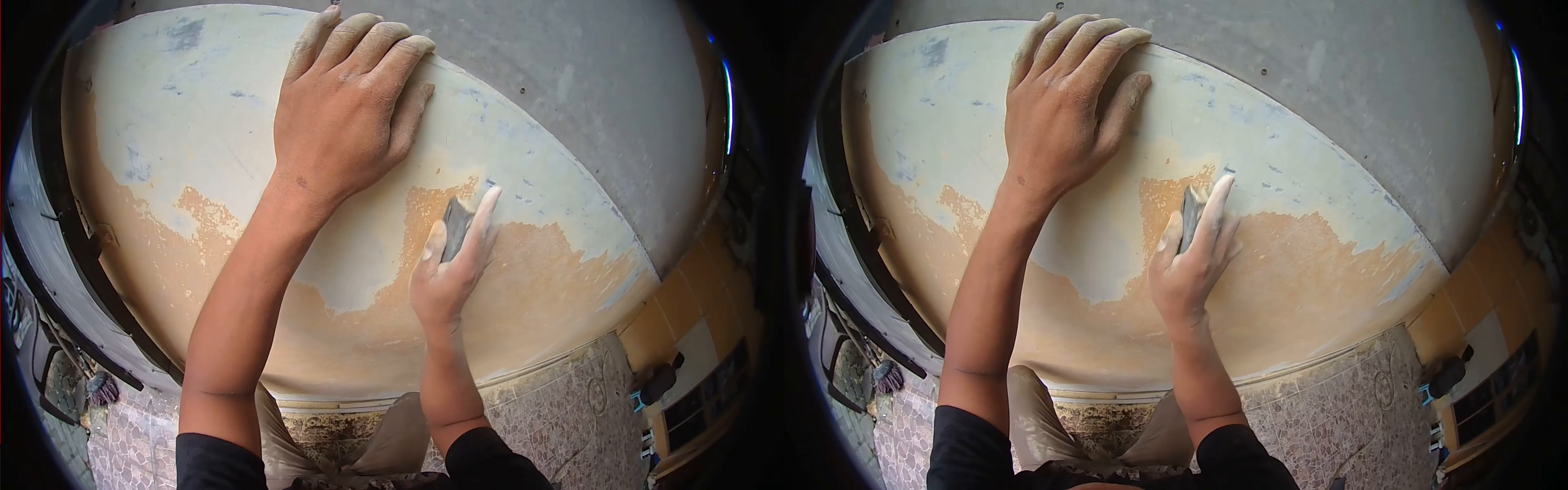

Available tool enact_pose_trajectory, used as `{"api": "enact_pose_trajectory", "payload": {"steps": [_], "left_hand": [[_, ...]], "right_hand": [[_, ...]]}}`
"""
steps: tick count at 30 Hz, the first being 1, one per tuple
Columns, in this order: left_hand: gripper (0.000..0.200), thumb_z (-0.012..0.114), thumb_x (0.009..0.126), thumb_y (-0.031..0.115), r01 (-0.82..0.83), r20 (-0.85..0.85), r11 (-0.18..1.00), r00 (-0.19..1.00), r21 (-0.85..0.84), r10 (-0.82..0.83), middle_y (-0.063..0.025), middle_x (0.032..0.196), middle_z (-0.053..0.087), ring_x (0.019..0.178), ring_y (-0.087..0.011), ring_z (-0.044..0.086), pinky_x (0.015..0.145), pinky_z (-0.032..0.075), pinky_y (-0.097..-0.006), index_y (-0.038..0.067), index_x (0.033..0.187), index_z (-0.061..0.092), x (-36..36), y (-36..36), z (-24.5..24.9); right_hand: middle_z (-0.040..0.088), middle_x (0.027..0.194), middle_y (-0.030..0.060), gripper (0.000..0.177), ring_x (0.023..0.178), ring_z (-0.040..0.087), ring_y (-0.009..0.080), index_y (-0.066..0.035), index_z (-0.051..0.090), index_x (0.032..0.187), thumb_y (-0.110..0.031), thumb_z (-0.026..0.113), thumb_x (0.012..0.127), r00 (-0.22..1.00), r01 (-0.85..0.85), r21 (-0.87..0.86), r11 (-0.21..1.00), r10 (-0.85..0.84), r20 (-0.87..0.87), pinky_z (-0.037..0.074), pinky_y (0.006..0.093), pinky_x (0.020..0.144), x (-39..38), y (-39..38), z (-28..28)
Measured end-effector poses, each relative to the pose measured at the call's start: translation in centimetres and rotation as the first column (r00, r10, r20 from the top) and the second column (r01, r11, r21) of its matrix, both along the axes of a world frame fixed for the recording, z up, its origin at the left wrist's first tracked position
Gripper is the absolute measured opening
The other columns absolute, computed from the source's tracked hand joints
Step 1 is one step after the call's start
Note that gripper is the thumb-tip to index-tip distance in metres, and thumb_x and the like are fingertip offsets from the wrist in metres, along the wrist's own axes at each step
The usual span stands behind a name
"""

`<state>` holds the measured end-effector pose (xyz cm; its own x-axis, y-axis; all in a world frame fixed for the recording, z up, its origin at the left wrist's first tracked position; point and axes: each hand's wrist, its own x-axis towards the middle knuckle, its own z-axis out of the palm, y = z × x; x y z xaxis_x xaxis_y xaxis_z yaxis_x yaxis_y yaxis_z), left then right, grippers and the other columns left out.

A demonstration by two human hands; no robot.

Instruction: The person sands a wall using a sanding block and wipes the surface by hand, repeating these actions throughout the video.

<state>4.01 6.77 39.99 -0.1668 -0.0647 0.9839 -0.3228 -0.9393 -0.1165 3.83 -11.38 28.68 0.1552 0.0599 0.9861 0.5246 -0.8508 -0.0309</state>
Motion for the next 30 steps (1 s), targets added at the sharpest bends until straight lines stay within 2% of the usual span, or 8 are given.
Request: {"api": "enact_pose_trajectory", "payload": {"steps": [3,6,12,14,20,22,25,30], "left_hand": [[0.030,0.067,0.092,0.023,0.008,-0.003,1.000,1.000,-0.019,-0.008,-0.0042,0.117,0.069,0.121,-0.0251,0.059,0.119,0.031,-0.0457,0.015,0.121,0.068,0.0,-0.2,0.2],[0.030,0.067,0.091,0.022,0.037,-0.007,0.999,0.999,-0.010,-0.037,-0.0046,0.116,0.069,0.121,-0.0256,0.059,0.119,0.032,-0.0461,0.014,0.120,0.067,0.1,0.2,0.1],[0.030,0.067,0.091,0.021,0.078,-0.016,0.996,0.997,-0.051,-0.079,-0.0042,0.118,0.068,0.120,-0.0257,0.059,0.119,0.032,-0.0463,0.014,0.120,0.067,0.8,0.4,-0.2],[0.031,0.067,0.091,0.022,0.089,-0.022,0.995,0.996,-0.045,-0.090,-0.0040,0.120,0.068,0.121,-0.0256,0.059,0.119,0.032,-0.0460,0.014,0.121,0.067,0.8,0.4,-0.3],[0.031,0.067,0.091,0.022,0.098,-0.018,0.995,0.995,-0.036,-0.099,-0.0043,0.120,0.068,0.121,-0.0257,0.058,0.119,0.032,-0.0461,0.015,0.121,0.067,1.0,0.6,-0.3],[0.031,0.067,0.091,0.022,0.097,-0.018,0.995,0.995,-0.037,-0.098,-0.0043,0.120,0.068,0.121,-0.0256,0.058,0.119,0.032,-0.0463,0.015,0.121,0.067,1.0,0.5,-0.3],[0.030,0.066,0.091,0.022,0.100,-0.013,0.995,0.995,-0.029,-0.100,-0.0042,0.119,0.068,0.121,-0.0255,0.058,0.119,0.032,-0.0466,0.015,0.121,0.067,0.8,0.6,-0.1],[0.031,0.066,0.091,0.021,0.105,-0.024,0.994,0.994,-0.031,-0.106,-0.0041,0.120,0.068,0.121,-0.0249,0.058,0.119,0.032,-0.0466,0.015,0.121,0.067,0.9,0.6,-0.2]], "right_hand": [[0.056,0.110,0.0135,0.075,0.098,0.053,0.0293,0.007,0.024,0.157,-0.008,0.059,0.092,0.995,-0.086,0.007,0.996,0.085,0.057,0.036,0.0429,0.084,0.3,1.4,9.4],[0.057,0.111,0.0149,0.076,0.098,0.053,0.0292,0.005,0.025,0.157,-0.008,0.060,0.091,0.989,-0.090,-0.023,0.996,0.092,0.114,0.037,0.0431,0.085,0.9,1.8,12.0],[0.058,0.114,0.0180,0.075,0.095,0.054,0.0317,0.009,0.024,0.156,-0.008,0.059,0.092,0.998,0.027,-0.015,1.000,-0.026,0.060,0.038,0.0444,0.081,0.3,0.7,-0.7],[0.057,0.112,0.0181,0.075,0.093,0.054,0.0325,0.010,0.023,0.156,-0.007,0.059,0.092,0.998,-0.009,-0.011,1.000,0.009,0.061,0.039,0.0450,0.080,0.5,0.5,-1.3],[0.056,0.114,0.0163,0.074,0.099,0.053,0.0316,0.003,0.023,0.159,-0.008,0.058,0.094,0.996,-0.084,0.000,0.996,0.084,0.039,0.038,0.0442,0.089,0.1,1.9,11.0],[0.056,0.116,0.0170,0.074,0.101,0.053,0.0323,0.003,0.023,0.159,-0.009,0.059,0.094,0.998,-0.052,0.022,0.998,0.051,0.028,0.038,0.0443,0.091,0.0,2.0,9.5],[0.057,0.119,0.0193,0.075,0.103,0.055,0.0351,0.007,0.022,0.157,-0.011,0.059,0.094,0.999,0.009,0.036,0.999,-0.010,0.030,0.039,0.0463,0.092,0.4,1.2,-0.7],[0.055,0.121,0.0232,0.076,0.107,0.055,0.0377,0.006,0.020,0.158,-0.010,0.058,0.094,0.997,-0.045,0.076,0.996,0.040,0.063,0.040,0.0475,0.092,0.4,1.0,2.8]]}}
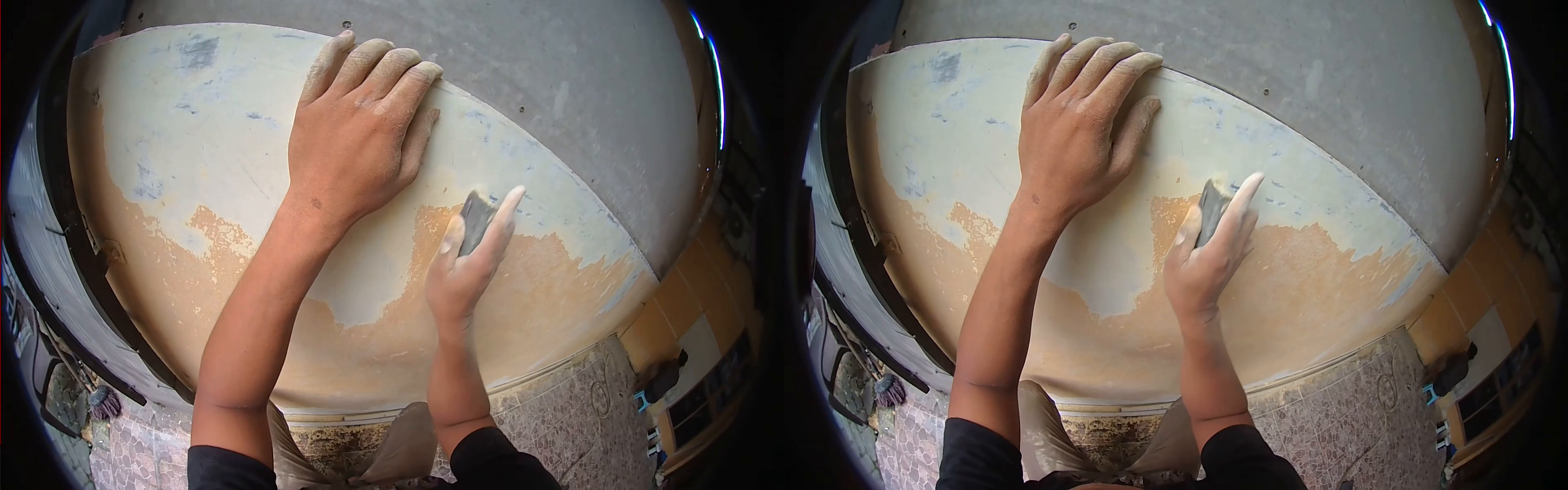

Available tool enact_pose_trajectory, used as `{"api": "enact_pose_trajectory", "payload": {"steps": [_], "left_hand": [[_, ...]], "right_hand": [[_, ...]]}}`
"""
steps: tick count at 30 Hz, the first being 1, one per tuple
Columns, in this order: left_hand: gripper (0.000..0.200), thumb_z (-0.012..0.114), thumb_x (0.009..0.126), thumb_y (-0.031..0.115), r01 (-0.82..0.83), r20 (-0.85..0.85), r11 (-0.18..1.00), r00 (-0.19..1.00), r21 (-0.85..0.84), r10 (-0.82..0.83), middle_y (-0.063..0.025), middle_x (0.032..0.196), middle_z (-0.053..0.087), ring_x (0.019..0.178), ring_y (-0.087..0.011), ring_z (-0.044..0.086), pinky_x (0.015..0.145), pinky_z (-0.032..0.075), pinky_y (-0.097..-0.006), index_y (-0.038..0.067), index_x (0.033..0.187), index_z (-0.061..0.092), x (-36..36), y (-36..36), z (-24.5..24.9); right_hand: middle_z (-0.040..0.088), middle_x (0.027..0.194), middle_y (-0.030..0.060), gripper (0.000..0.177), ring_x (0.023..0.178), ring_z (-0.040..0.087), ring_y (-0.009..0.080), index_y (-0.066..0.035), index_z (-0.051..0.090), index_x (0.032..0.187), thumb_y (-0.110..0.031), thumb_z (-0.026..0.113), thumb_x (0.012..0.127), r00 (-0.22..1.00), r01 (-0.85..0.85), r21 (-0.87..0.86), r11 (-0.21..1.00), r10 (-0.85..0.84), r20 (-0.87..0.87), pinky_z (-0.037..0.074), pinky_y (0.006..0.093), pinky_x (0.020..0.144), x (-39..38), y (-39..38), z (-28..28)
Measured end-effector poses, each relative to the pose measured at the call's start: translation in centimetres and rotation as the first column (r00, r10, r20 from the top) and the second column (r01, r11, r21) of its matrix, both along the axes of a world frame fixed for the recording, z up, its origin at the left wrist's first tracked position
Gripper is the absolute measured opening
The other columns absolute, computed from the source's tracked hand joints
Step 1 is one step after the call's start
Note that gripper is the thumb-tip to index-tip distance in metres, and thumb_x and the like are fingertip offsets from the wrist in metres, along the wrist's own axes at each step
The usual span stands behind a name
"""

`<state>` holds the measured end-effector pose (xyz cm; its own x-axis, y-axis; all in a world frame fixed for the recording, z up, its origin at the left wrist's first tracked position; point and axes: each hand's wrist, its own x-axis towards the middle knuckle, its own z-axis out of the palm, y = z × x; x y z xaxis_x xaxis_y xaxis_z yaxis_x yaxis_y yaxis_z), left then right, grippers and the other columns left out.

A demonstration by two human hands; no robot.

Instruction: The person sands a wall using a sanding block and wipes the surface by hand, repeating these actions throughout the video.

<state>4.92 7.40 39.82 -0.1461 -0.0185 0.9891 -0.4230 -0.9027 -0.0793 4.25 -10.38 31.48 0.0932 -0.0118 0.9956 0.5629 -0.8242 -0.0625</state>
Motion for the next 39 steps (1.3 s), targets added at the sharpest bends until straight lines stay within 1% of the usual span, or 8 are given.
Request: {"api": "enact_pose_trajectory", "payload": {"steps": [5,10,13,20,27,34,36,39], "left_hand": [[0.031,0.066,0.091,0.021,0.004,-0.006,1.000,1.000,-0.007,-0.004,-0.0039,0.120,0.068,0.121,-0.0249,0.058,0.119,0.032,-0.0464,0.015,0.122,0.066,0.1,0.1,-0.2],[0.031,0.066,0.091,0.021,0.022,-0.002,1.000,1.000,-0.004,-0.022,-0.0037,0.120,0.067,0.122,-0.0252,0.058,0.119,0.032,-0.0465,0.015,0.121,0.066,-0.1,0.0,-0.1],[0.031,0.066,0.090,0.021,0.032,-0.017,0.999,0.999,-0.016,-0.033,-0.0039,0.121,0.067,0.122,-0.0252,0.058,0.119,0.032,-0.0465,0.014,0.121,0.066,-0.3,-0.2,-0.1],[0.031,0.066,0.090,0.018,0.046,-0.026,0.999,0.999,-0.013,-0.047,-0.0052,0.120,0.067,0.122,-0.0266,0.058,0.118,0.032,-0.0470,0.012,0.121,0.066,-0.5,-0.1,-0.1],[0.030,0.066,0.090,0.016,0.044,-0.005,0.999,0.999,-0.024,-0.044,-0.0058,0.120,0.067,0.121,-0.0276,0.058,0.118,0.033,-0.0471,0.011,0.120,0.066,-0.4,-0.3,0.1],[0.029,0.063,0.090,0.014,0.043,0.006,0.999,0.999,-0.009,-0.043,-0.0051,0.119,0.068,0.119,-0.0275,0.059,0.116,0.035,-0.0480,0.012,0.120,0.066,0.0,-0.1,0.0],[0.028,0.062,0.091,0.012,0.040,0.015,0.999,0.999,-0.015,-0.039,-0.0052,0.118,0.069,0.118,-0.0276,0.060,0.116,0.035,-0.0479,0.012,0.119,0.067,-0.2,-0.1,0.0],[0.027,0.062,0.091,0.012,0.049,0.018,0.999,0.999,-0.007,-0.049,-0.0055,0.117,0.069,0.117,-0.0275,0.060,0.116,0.035,-0.0478,0.012,0.117,0.068,-0.2,0.1,0.1]], "right_hand": [[0.053,0.120,0.0216,0.077,0.104,0.054,0.0371,0.000,0.013,0.161,-0.013,0.055,0.098,1.000,-0.019,0.008,1.000,0.019,0.020,0.040,0.0461,0.092,0.6,0.1,7.8],[0.055,0.116,0.0201,0.074,0.099,0.053,0.0353,0.006,0.019,0.158,-0.014,0.056,0.097,0.989,0.138,-0.040,0.990,-0.140,-0.050,0.039,0.0451,0.086,-0.3,-0.9,-2.2],[0.055,0.114,0.0200,0.073,0.100,0.053,0.0351,0.009,0.022,0.157,-0.013,0.056,0.096,0.996,0.061,-0.022,0.998,-0.062,-0.071,0.037,0.0452,0.086,-1.0,-0.2,-4.3],[0.052,0.124,0.0190,0.080,0.105,0.054,0.0333,-0.005,0.015,0.162,-0.011,0.059,0.096,0.999,-0.014,-0.033,0.999,0.013,-0.038,0.037,0.0475,0.099,0.2,0.5,9.0],[0.054,0.112,0.0164,0.079,0.102,0.053,0.0325,0.009,0.021,0.157,-0.003,0.059,0.088,0.990,0.118,-0.129,0.985,-0.127,-0.064,0.036,0.0433,0.082,-0.8,0.9,-3.5],[0.055,0.115,0.0151,0.083,0.100,0.054,0.0331,0.009,0.022,0.157,-0.005,0.064,0.087,0.999,0.029,-0.101,0.994,-0.025,0.044,0.036,0.0437,0.080,-0.3,3.5,8.0],[0.055,0.117,0.0154,0.082,0.099,0.054,0.0328,0.009,0.023,0.156,-0.006,0.064,0.087,0.996,0.049,-0.131,0.990,-0.038,0.082,0.036,0.0437,0.080,-0.3,3.4,6.9],[0.055,0.126,0.0175,0.082,0.099,0.054,0.0311,0.010,0.025,0.155,-0.006,0.065,0.085,0.987,0.154,-0.171,0.973,-0.161,-0.026,0.035,0.0436,0.079,-0.8,2.2,-2.0]]}}
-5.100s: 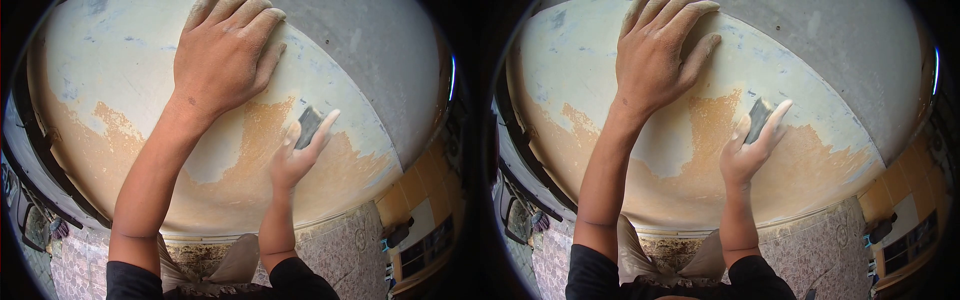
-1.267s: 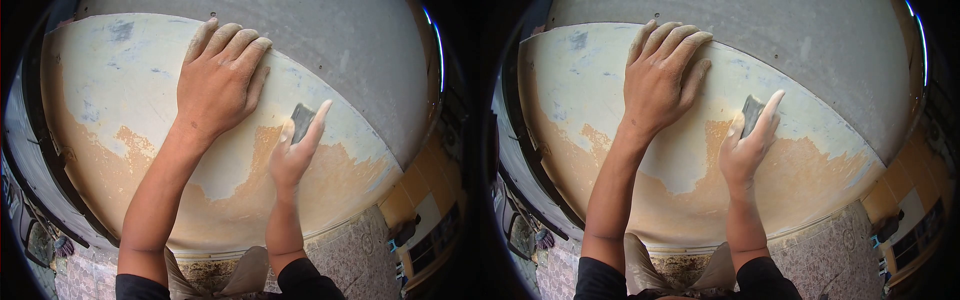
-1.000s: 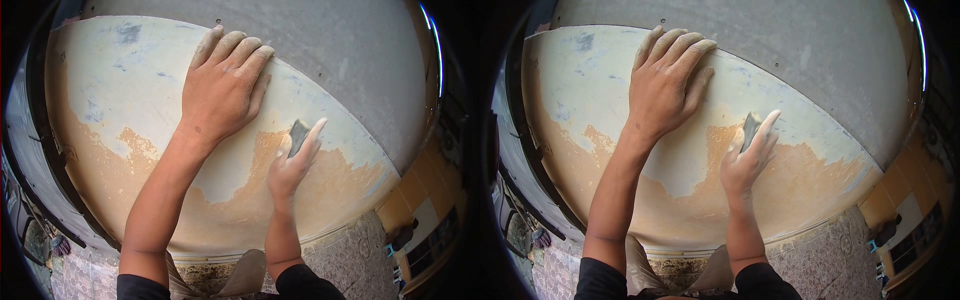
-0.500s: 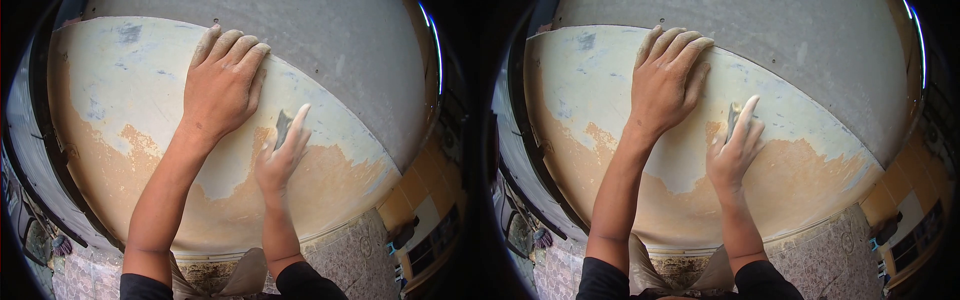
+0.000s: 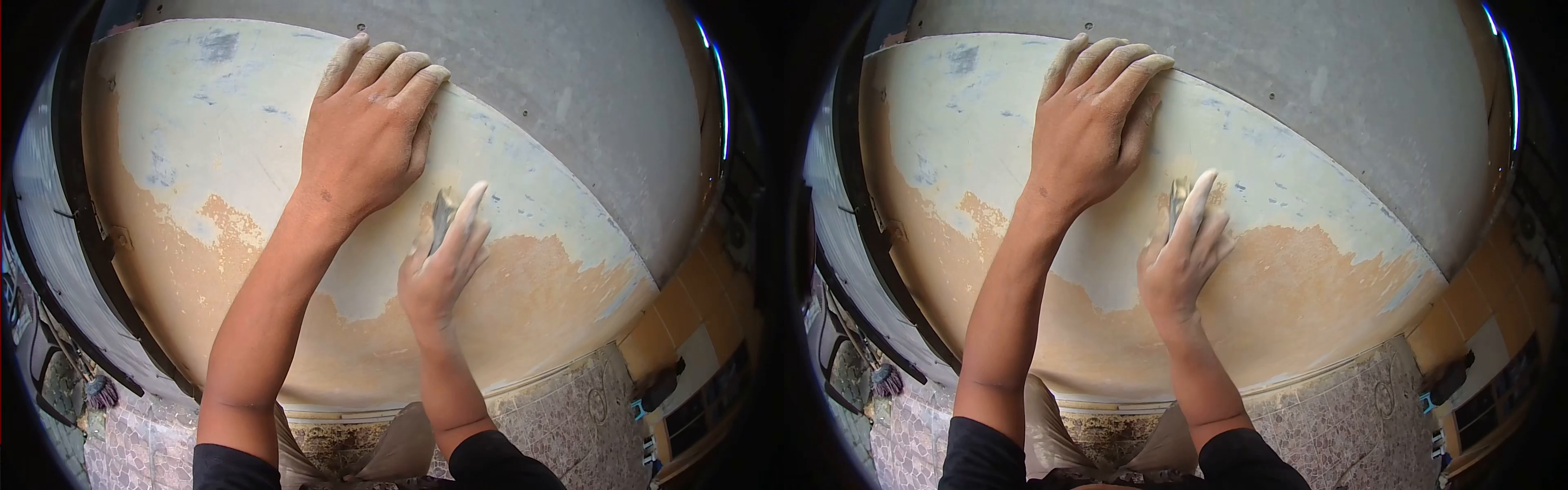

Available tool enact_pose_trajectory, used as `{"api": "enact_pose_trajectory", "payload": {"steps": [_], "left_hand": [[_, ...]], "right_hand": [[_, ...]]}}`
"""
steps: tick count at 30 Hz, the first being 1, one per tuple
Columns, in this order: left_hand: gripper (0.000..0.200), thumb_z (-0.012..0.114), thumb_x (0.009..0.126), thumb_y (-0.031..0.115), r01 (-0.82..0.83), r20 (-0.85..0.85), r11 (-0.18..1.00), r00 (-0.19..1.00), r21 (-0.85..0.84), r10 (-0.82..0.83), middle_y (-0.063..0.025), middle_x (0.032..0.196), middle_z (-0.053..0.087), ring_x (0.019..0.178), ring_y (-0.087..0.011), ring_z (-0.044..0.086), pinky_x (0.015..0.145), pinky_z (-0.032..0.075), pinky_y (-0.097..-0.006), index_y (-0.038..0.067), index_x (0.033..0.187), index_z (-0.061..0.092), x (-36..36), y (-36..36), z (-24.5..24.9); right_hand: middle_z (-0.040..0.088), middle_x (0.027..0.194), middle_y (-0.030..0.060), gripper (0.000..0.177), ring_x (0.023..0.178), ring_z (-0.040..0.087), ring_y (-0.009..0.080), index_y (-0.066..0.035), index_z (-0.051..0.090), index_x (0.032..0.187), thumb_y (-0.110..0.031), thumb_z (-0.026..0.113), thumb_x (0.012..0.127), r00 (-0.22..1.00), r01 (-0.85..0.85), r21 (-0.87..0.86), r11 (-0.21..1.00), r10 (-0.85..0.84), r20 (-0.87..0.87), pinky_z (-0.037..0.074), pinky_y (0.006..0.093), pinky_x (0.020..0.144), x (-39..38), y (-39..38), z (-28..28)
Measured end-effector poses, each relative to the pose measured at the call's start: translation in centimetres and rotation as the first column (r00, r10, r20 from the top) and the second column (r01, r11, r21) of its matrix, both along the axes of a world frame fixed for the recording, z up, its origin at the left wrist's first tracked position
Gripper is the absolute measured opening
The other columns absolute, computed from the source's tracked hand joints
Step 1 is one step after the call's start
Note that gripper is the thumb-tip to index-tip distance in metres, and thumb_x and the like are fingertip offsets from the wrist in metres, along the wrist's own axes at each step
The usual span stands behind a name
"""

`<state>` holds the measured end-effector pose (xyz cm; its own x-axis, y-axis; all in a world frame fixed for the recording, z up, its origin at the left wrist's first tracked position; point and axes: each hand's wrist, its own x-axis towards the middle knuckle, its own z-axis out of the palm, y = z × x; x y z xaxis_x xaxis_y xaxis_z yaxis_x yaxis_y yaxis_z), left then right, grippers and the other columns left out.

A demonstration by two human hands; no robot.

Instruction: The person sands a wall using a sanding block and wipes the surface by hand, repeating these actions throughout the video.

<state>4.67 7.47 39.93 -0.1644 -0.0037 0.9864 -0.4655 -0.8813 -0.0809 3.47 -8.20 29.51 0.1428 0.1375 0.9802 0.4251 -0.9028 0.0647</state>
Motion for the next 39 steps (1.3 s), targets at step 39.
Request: {"api": "enact_pose_trajectory", "payload": {"steps": [39], "left_hand": [[0.031,0.059,0.088,0.004,-0.019,0.040,1.000,0.999,0.007,0.018,-0.0031,0.114,0.070,0.114,-0.0259,0.061,0.113,0.037,-0.0444,0.014,0.116,0.070,0.6,0.3,0.1]], "right_hand": [[0.053,0.115,0.0179,0.087,0.099,0.053,0.0317,0.010,0.021,0.156,-0.007,0.066,0.083,0.995,-0.095,0.061,0.994,0.095,-0.004,0.033,0.0427,0.087,-0.1,0.1,6.7]]}}
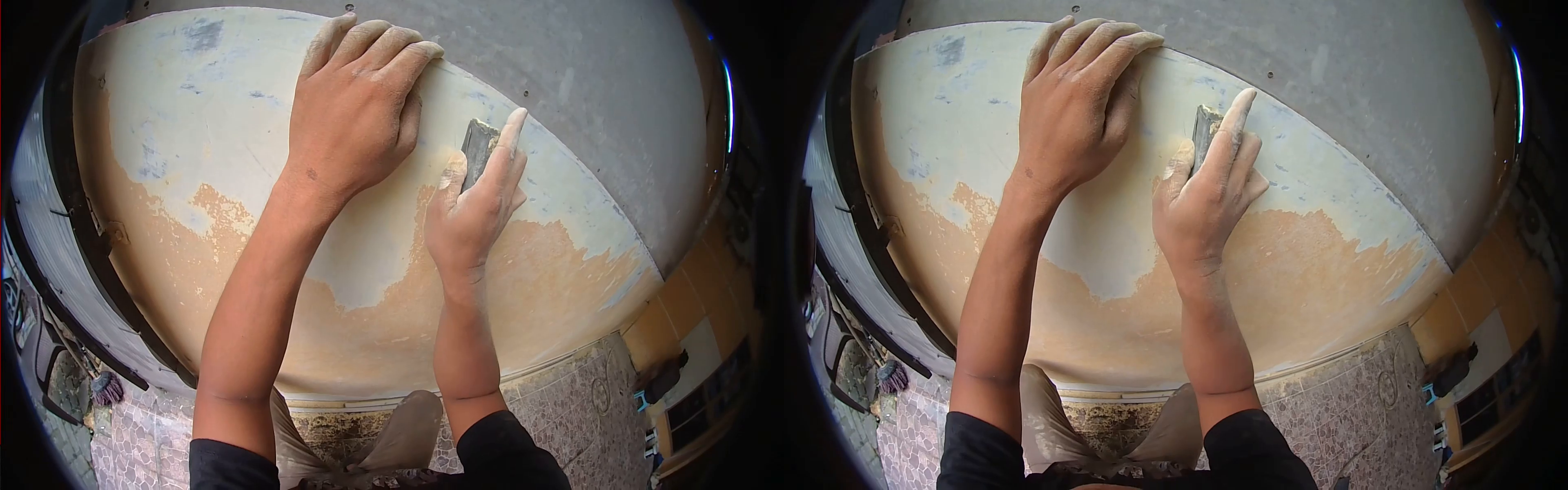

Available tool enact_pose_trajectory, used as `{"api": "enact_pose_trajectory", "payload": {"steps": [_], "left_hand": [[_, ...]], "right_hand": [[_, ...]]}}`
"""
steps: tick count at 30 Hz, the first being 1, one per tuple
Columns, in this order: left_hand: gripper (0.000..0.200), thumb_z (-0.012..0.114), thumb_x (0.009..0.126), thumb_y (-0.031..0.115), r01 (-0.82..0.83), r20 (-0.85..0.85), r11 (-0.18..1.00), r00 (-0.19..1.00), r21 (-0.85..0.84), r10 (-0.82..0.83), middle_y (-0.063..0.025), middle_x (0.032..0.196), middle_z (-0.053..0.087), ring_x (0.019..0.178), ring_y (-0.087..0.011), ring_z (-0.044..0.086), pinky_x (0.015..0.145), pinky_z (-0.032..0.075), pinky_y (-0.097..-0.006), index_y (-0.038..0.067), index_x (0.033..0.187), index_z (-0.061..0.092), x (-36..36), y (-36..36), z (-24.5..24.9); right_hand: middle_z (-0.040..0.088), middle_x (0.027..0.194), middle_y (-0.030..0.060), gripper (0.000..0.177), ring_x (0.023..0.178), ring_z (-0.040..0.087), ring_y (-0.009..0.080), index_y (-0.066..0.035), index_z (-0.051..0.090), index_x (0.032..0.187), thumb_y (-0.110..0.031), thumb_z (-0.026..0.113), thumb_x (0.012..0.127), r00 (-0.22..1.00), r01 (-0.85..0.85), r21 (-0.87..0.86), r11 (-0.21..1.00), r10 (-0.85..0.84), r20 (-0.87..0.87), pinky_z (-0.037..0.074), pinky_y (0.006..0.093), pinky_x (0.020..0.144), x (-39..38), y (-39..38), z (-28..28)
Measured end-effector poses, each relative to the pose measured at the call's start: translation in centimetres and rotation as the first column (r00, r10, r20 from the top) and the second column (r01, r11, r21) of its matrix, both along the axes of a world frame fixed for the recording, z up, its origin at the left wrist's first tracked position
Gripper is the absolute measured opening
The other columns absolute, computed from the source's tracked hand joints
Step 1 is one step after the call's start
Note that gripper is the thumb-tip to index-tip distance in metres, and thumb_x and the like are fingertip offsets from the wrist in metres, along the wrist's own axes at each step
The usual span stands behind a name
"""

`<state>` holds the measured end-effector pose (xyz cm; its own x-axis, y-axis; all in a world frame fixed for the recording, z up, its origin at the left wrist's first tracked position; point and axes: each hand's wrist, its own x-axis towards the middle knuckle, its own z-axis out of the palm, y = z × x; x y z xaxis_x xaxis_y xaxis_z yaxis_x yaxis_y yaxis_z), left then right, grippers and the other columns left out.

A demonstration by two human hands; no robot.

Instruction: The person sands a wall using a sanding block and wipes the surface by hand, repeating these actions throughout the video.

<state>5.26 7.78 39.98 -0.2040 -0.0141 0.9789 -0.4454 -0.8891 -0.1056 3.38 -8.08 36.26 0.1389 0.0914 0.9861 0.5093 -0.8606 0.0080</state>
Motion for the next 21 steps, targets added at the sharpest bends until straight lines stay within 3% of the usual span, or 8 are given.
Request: {"api": "enact_pose_trajectory", "payload": {"steps": [7,8,10,12,14,17,19,21], "left_hand": [[0.028,0.061,0.088,0.007,-0.034,0.026,0.999,0.999,0.000,0.034,-0.0031,0.111,0.071,0.112,-0.0260,0.062,0.112,0.037,-0.0444,0.013,0.114,0.070,0.0,-0.1,0.0],[0.032,0.060,0.091,0.012,-0.054,-0.040,0.998,0.998,0.033,0.055,-0.0053,0.120,0.068,0.120,-0.0274,0.059,0.114,0.034,-0.0463,0.014,0.122,0.068,-0.4,0.0,0.0],[0.036,0.060,0.094,0.017,-0.064,-0.115,0.995,0.991,0.083,0.073,-0.0074,0.129,0.066,0.127,-0.0289,0.055,0.117,0.031,-0.0482,0.015,0.129,0.066,-0.9,-0.2,0.2],[0.027,0.061,0.087,0.011,0.041,-0.047,0.999,0.998,0.012,-0.040,-0.0105,0.111,0.067,0.116,-0.0287,0.059,0.114,0.034,-0.0502,0.004,0.113,0.066,-1.3,-0.6,0.6],[0.027,0.060,0.087,0.009,0.042,-0.032,0.999,0.999,0.005,-0.042,-0.0104,0.110,0.067,0.115,-0.0287,0.060,0.113,0.034,-0.0501,0.004,0.112,0.066,-1.3,-0.7,0.6],[0.026,0.058,0.086,0.006,0.048,-0.011,0.999,0.999,0.011,-0.048,-0.0104,0.110,0.067,0.115,-0.0289,0.060,0.113,0.034,-0.0501,0.003,0.111,0.066,-0.9,-0.5,0.4],[0.026,0.058,0.086,0.006,0.051,0.001,0.998,0.999,0.019,-0.051,-0.0105,0.111,0.067,0.115,-0.0291,0.060,0.113,0.034,-0.0501,0.003,0.111,0.066,-0.9,-0.6,0.4],[0.027,0.057,0.086,0.005,0.048,0.015,0.999,0.999,0.023,-0.049,-0.0111,0.111,0.068,0.115,-0.0296,0.060,0.114,0.034,-0.0499,0.002,0.111,0.066,-0.8,-0.6,0.4]], "right_hand": [[0.056,0.115,0.0195,0.079,0.095,0.052,0.0306,0.015,0.027,0.151,-0.007,0.063,0.085,0.995,0.044,-0.019,0.999,-0.046,-0.092,0.033,0.0440,0.080,-0.1,-2.4,-17.0],[0.056,0.115,0.0200,0.079,0.095,0.052,0.0309,0.016,0.027,0.151,-0.006,0.064,0.084,0.992,0.022,-0.009,1.000,-0.023,-0.125,0.033,0.0442,0.080,-0.1,-2.6,-18.1],[0.055,0.113,0.0189,0.081,0.095,0.052,0.0307,0.013,0.026,0.153,-0.004,0.064,0.083,0.997,0.026,-0.051,0.998,-0.030,-0.074,0.033,0.0435,0.081,-0.1,-2.3,-13.2],[0.054,0.113,0.0173,0.085,0.097,0.052,0.0300,0.010,0.025,0.155,-0.003,0.065,0.081,1.000,-0.012,-0.044,0.999,0.012,-0.012,0.033,0.0419,0.082,0.5,-2.1,-6.5],[0.053,0.109,0.0154,0.084,0.096,0.052,0.0291,0.008,0.026,0.156,-0.005,0.064,0.082,0.999,-0.036,-0.030,0.999,0.036,0.007,0.033,0.0408,0.082,0.4,-1.0,-1.8],[0.053,0.106,0.0143,0.081,0.096,0.052,0.0278,0.009,0.029,0.155,-0.007,0.064,0.083,1.000,0.015,-0.075,0.997,-0.015,0.004,0.033,0.0405,0.081,0.0,-0.6,-3.0],[0.054,0.104,0.0130,0.076,0.094,0.051,0.0265,0.010,0.031,0.153,-0.009,0.062,0.086,0.998,0.040,-0.132,0.990,-0.033,0.054,0.031,0.0412,0.081,0.6,-1.4,-8.9],[0.055,0.104,0.0131,0.073,0.093,0.051,0.0262,0.012,0.031,0.152,-0.008,0.061,0.088,0.997,0.013,-0.078,0.997,-0.018,-0.070,0.030,0.0423,0.081,0.5,-2.8,-16.3]]}}
